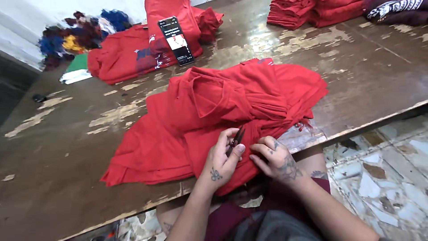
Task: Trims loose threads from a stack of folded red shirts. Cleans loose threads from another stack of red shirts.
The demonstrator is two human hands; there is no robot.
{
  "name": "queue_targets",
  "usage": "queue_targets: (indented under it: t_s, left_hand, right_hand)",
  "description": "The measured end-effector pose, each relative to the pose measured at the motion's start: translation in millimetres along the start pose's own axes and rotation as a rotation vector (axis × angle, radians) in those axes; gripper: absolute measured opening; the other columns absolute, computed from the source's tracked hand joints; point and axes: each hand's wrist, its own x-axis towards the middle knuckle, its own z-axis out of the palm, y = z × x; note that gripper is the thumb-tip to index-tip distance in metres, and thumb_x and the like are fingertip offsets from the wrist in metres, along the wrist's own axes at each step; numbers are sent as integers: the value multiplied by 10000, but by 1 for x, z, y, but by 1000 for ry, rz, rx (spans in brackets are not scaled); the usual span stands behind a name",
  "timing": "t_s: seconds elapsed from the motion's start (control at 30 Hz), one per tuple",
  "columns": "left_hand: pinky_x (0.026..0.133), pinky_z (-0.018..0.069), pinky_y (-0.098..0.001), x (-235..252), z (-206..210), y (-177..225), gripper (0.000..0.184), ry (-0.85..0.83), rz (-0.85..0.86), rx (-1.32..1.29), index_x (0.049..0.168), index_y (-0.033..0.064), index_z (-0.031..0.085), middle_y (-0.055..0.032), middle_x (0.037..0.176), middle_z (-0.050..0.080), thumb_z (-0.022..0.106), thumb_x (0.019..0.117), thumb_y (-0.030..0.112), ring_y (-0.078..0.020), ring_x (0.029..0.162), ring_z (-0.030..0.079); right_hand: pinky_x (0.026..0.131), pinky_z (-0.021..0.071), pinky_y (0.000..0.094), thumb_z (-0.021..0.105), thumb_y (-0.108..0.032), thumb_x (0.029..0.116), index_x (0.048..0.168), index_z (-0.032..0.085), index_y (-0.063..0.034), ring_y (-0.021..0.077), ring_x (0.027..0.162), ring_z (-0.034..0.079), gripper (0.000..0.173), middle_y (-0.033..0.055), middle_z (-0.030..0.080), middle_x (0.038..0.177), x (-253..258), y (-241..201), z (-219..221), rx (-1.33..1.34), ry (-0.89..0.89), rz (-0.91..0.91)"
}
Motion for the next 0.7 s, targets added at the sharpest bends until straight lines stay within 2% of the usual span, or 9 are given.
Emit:
queue_targets:
  t_s: [0.1,0.2,0.27,0.33,0.43,0.53,0.6,0.63,0.7]
  left_hand:
    - [715,556,-263,0,-3,4,407,-60,25,150,1329,-13,607,-44,968,703,539,1004,223,-85,788,648]
    - [832,566,-305,-3,-11,8,390,-143,113,285,1309,23,659,-92,1104,724,551,986,212,-139,927,684]
    - [815,576,-340,-4,-16,7,358,-203,147,332,1272,50,691,-94,1095,721,570,971,202,-170,927,695]
    - [787,584,-382,-5,-19,8,339,-263,187,366,1251,66,709,-93,1090,726,593,954,183,-198,914,706]
    - [732,596,-435,-7,-20,10,319,-278,249,453,1241,111,729,-85,1097,739,587,959,160,-233,911,733]
    - [655,594,-435,-9,-16,11,295,-204,282,556,1199,143,759,-67,1040,762,567,976,118,-237,847,751]
    - [717,598,-426,-8,-18,15,298,-186,228,518,1216,105,745,-84,1047,755,568,977,129,-237,879,745]
    - [786,596,-390,-7,-20,16,313,-180,182,440,1247,73,720,-89,1079,745,571,985,155,-210,921,729]
    - [839,580,-287,-5,-20,10,360,-142,107,196,1289,4,668,-86,1108,732,578,996,193,-121,935,694]
  right_hand:
    - [801,595,373,598,-157,979,928,746,-48,268,859,716,190,137,713,889,-1,-2,-11,-12,18,-37]
    - [845,579,421,528,-182,1020,907,706,-65,284,897,712,241,129,705,896,0,-7,-32,-47,-72,-48]
    - [807,575,434,509,-182,1019,917,689,-64,297,898,705,238,135,695,906,-1,-7,-36,-66,-119,-47]
    - [756,569,408,526,-173,988,910,686,-57,290,868,694,212,141,685,897,-4,-6,-37,-40,-95,-46]
    - [822,559,382,499,-181,1026,942,675,-55,273,906,682,231,139,676,923,-6,-8,-44,49,-63,-53]
    - [889,542,360,482,-210,1040,929,645,-47,267,967,669,256,151,668,943,-9,-8,-45,214,-36,-92]
    - [833,540,357,484,-250,1001,825,605,-51,268,898,666,292,155,653,856,-10,-6,-42,270,11,-108]
    - [798,541,364,490,-303,1032,816,615,-45,265,865,667,359,155,653,835,-9,-4,-42,261,-5,-92]
    - [749,557,374,499,-446,1050,906,671,-39,249,842,683,465,148,682,869,-5,-4,-39,194,-67,-20]
